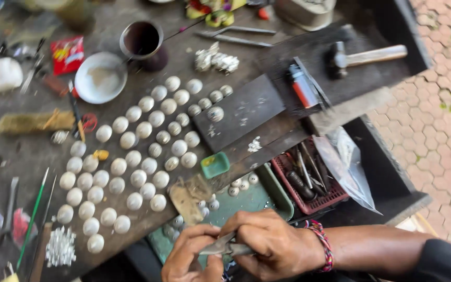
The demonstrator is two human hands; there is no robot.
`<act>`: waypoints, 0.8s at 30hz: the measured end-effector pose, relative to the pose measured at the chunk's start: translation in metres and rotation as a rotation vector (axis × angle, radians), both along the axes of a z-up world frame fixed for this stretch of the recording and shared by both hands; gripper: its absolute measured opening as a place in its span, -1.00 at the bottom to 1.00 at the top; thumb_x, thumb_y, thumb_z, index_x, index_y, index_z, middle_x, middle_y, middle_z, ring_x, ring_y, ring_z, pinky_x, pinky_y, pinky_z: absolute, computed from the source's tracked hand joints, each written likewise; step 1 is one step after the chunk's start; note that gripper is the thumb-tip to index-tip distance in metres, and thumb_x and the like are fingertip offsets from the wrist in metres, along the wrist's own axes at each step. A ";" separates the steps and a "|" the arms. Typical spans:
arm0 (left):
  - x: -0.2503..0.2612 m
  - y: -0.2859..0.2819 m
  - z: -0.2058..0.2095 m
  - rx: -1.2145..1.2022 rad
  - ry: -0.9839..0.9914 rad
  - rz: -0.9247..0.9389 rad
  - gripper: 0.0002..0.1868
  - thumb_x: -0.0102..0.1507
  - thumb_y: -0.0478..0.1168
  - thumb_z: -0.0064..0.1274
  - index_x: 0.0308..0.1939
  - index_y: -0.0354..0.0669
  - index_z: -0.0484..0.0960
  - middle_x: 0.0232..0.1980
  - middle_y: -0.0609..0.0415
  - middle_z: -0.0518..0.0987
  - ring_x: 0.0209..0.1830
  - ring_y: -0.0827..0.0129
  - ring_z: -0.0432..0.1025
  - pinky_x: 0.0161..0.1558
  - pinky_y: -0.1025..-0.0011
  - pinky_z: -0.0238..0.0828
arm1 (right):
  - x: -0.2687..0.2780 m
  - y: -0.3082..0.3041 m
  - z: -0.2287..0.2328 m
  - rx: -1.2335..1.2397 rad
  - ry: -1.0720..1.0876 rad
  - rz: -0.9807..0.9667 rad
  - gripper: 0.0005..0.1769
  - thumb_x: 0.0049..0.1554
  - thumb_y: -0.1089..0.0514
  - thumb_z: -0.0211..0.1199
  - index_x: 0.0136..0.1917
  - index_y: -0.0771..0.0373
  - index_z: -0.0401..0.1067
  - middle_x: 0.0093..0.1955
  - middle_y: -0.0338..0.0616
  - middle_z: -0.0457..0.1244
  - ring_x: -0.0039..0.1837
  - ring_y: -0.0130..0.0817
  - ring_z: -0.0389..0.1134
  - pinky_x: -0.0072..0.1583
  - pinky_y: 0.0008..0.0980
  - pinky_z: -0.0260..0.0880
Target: Attaching small silver rings and decorative components to jewelry bases using needle-nose pliers at a workbench.
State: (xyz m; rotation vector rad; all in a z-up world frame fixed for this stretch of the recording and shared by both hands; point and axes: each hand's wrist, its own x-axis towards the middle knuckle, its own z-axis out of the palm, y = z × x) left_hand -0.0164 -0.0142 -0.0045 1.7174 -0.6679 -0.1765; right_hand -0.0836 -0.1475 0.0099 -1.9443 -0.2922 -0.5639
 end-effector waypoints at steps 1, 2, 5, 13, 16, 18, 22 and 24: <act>-0.001 0.005 -0.003 -0.002 -0.005 -0.023 -0.90 -0.12 -0.36 -0.15 -0.61 -0.14 0.49 -0.49 0.03 0.55 -0.54 0.50 0.44 -0.45 0.68 0.32 | -0.001 -0.001 0.000 -0.002 -0.005 -0.023 -0.74 0.14 0.20 -0.18 -0.33 0.40 0.09 -0.22 0.11 0.17 -0.29 -0.10 0.25 -0.28 -0.37 0.27; -0.001 0.010 -0.007 0.169 0.074 -0.046 -0.86 -0.03 -0.23 -0.13 -0.55 -0.09 0.56 -0.40 0.13 0.59 -0.47 0.51 0.48 -0.48 0.63 0.36 | -0.002 -0.002 -0.001 0.003 0.009 -0.042 -0.76 0.13 0.21 -0.16 -0.32 0.38 0.08 -0.22 0.07 0.15 -0.34 -0.12 0.20 -0.33 -0.37 0.22; -0.002 0.010 -0.012 0.304 0.111 -0.060 -0.80 0.07 -0.14 -0.11 -0.46 -0.05 0.63 -0.31 0.20 0.63 -0.37 0.54 0.52 -0.47 0.62 0.40 | -0.002 -0.006 -0.001 0.019 0.039 -0.051 -0.80 0.12 0.22 -0.15 -0.30 0.36 0.07 -0.22 0.05 0.13 -0.36 -0.13 0.16 -0.37 -0.36 0.18; -0.014 -0.002 -0.051 0.154 -0.170 -0.028 -0.88 -0.06 -0.30 0.10 -0.46 0.02 0.57 -0.47 0.25 0.58 -0.56 0.63 0.45 -0.49 0.75 0.41 | 0.008 -0.053 -0.030 -0.156 0.159 -0.415 -0.91 -0.07 0.39 -0.01 -0.30 0.27 0.15 -0.38 -0.18 0.11 -0.44 -0.38 0.08 -0.44 -0.42 0.08; -0.015 -0.001 -0.057 0.249 -0.242 -0.022 -0.87 -0.04 -0.10 0.14 -0.50 0.01 0.56 -0.56 0.24 0.54 -0.70 0.53 0.37 -0.61 0.60 0.32 | 0.013 -0.067 -0.032 -0.277 0.171 -0.574 -0.85 -0.01 0.35 0.05 -0.35 0.28 0.13 -0.33 -0.17 0.14 -0.41 -0.43 0.07 -0.42 -0.51 0.20; -0.015 0.002 -0.059 0.346 -0.232 -0.062 -0.85 -0.02 -0.06 0.14 -0.46 0.04 0.59 -0.52 0.24 0.56 -0.65 0.50 0.42 -0.61 0.54 0.35 | 0.015 -0.068 -0.027 -0.297 0.214 -0.626 -0.88 0.03 0.32 0.00 -0.32 0.32 0.12 -0.30 -0.12 0.14 -0.32 -0.25 0.13 -0.28 -0.37 0.15; -0.015 0.015 -0.073 0.380 -0.272 -0.082 -0.77 -0.02 -0.04 0.16 -0.32 0.09 0.59 -0.37 0.23 0.58 -0.44 0.40 0.49 -0.49 0.40 0.46 | 0.015 -0.070 -0.028 -0.306 0.210 -0.608 -0.90 0.05 0.32 -0.04 -0.31 0.33 0.15 -0.25 -0.10 0.19 -0.27 -0.24 0.21 -0.24 -0.39 0.21; -0.012 0.014 -0.066 0.380 -0.288 -0.107 -0.83 0.01 -0.14 0.12 -0.32 0.05 0.57 -0.38 0.22 0.58 -0.45 0.45 0.49 -0.47 0.49 0.46 | 0.016 -0.070 -0.027 -0.307 0.218 -0.628 -0.94 0.02 0.33 -0.01 -0.29 0.31 0.18 -0.24 -0.14 0.21 -0.22 -0.26 0.26 -0.21 -0.42 0.26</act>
